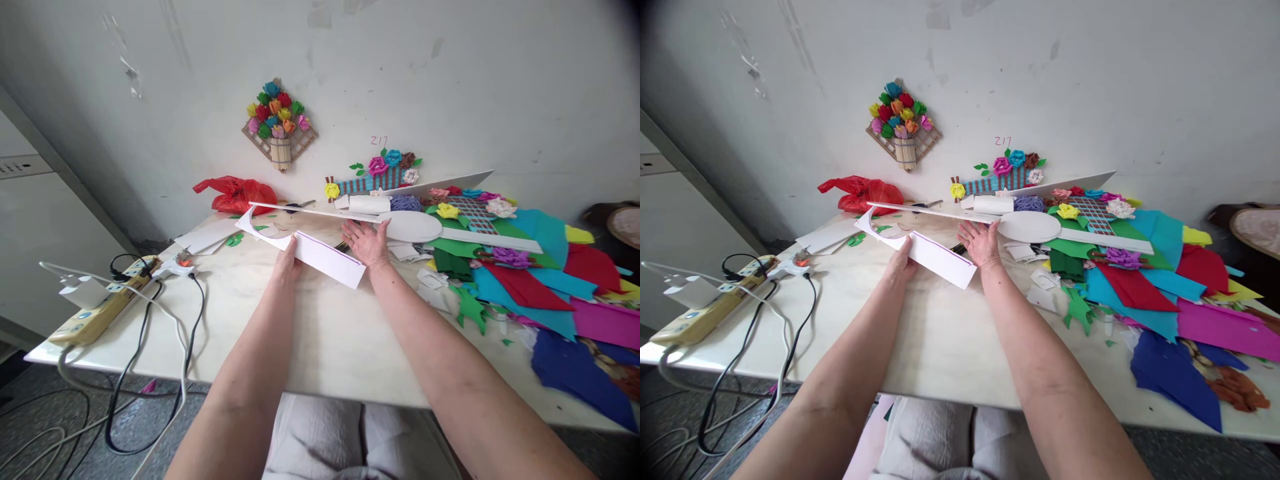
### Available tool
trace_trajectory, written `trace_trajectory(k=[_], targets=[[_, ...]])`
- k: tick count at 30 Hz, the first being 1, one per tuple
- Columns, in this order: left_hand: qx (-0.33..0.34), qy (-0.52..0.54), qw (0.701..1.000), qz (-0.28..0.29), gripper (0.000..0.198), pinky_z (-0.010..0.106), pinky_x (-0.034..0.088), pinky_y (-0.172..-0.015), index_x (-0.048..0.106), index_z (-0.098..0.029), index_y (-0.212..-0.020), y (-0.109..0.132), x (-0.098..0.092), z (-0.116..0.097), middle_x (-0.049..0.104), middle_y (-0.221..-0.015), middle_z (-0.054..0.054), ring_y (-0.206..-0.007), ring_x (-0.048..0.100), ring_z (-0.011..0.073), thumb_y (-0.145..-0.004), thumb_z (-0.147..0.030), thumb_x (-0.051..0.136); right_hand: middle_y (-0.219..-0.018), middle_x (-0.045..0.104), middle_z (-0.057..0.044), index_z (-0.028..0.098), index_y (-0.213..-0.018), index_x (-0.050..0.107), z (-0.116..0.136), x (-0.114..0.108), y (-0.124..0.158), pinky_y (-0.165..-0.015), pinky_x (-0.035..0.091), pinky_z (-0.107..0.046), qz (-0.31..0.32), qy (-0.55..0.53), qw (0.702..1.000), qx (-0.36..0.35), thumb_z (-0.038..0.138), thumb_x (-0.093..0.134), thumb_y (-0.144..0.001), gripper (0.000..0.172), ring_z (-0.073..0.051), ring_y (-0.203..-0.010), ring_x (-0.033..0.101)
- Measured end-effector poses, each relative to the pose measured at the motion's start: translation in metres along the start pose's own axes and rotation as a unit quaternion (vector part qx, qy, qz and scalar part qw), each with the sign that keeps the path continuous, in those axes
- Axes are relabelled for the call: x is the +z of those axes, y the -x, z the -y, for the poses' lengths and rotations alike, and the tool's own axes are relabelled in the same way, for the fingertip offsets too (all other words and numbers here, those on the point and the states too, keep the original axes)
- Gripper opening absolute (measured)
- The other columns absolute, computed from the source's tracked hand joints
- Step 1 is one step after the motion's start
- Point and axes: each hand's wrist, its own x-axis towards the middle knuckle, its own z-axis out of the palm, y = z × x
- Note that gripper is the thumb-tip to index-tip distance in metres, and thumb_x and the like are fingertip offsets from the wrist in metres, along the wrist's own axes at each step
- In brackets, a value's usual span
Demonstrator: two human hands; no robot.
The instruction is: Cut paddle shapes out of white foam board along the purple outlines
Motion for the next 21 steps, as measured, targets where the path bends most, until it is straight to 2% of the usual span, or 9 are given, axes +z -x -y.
trace_trajectory(k=[4,7,12,15,17,21], targets=[[0.009,0.005,1.0,-0.006,0.025,0.028,0.057,-0.076,0.062,-0.017,-0.104,0.0,0.0,0.001,0.071,-0.08,0.004,-0.072,0.068,0.0153,-0.08,-0.019,0.068,-0.102,0.066,-0.009,0.024,-0.095,0.054,-0.003,0.008,-0.005,-0.079,0.053,-0.037,-0.038,0.024,0.999,-0.028,0.081,0.031,-0.075,0.065,-0.02,-0.098,0.065],[0.018,0.01,0.999,-0.027,0.027,0.028,0.057,-0.076,0.062,-0.018,-0.106,-0.004,-0.001,0.002,0.071,-0.083,0.003,-0.072,0.069,0.0151,-0.081,-0.021,0.068,-0.104,0.067,-0.007,0.025,-0.098,0.054,-0.004,0.013,-0.008,-0.079,0.052,-0.035,-0.045,0.056,0.997,-0.032,0.077,0.035,-0.077,0.06,-0.018,-0.096,0.065],[0.035,0.023,0.999,-0.033,0.027,0.026,0.057,-0.075,0.062,-0.018,-0.107,-0.011,-0.004,0.001,0.072,-0.085,0.003,-0.076,0.069,0.0152,-0.081,-0.018,0.067,-0.103,0.068,-0.005,0.024,-0.094,0.06,-0.006,0.009,-0.008,-0.077,0.051,-0.031,0.0,0.101,0.995,-0.001,0.065,0.057,-0.075,0.045,-0.018,-0.092,0.067],[0.045,0.014,0.998,-0.029,0.024,0.026,0.058,-0.074,0.063,-0.018,-0.104,-0.012,-0.006,0.001,0.072,-0.085,0.004,-0.077,0.069,0.0152,-0.081,-0.019,0.067,-0.111,0.067,-0.005,0.025,-0.101,0.061,-0.006,0.003,-0.007,-0.077,0.051,-0.03,0.028,0.113,0.993,-0.003,0.052,0.067,-0.073,0.04,-0.017,-0.092,0.067],[0.055,0.009,0.998,-0.019,0.024,0.026,0.057,-0.075,0.064,-0.018,-0.102,-0.012,-0.006,0.002,0.072,-0.086,0.004,-0.078,0.069,0.0153,-0.079,-0.021,0.069,-0.116,0.066,-0.006,0.026,-0.11,0.059,-0.005,0.001,-0.007,-0.076,0.052,-0.031,0.032,0.127,0.991,-0.006,0.044,0.071,-0.072,0.043,-0.017,-0.092,0.067],[0.065,0.016,0.998,-0.013,0.029,0.026,0.057,-0.077,0.064,-0.018,-0.103,-0.01,-0.006,0.005,0.073,-0.088,0.005,-0.078,0.07,0.0155,-0.075,-0.021,0.073,-0.117,0.065,-0.011,0.021,-0.119,0.056,0.003,0.01,-0.005,-0.075,0.053,-0.035,-0.027,0.209,0.977,0.011,0.039,0.069,-0.075,0.049,-0.018,-0.082,0.068]])
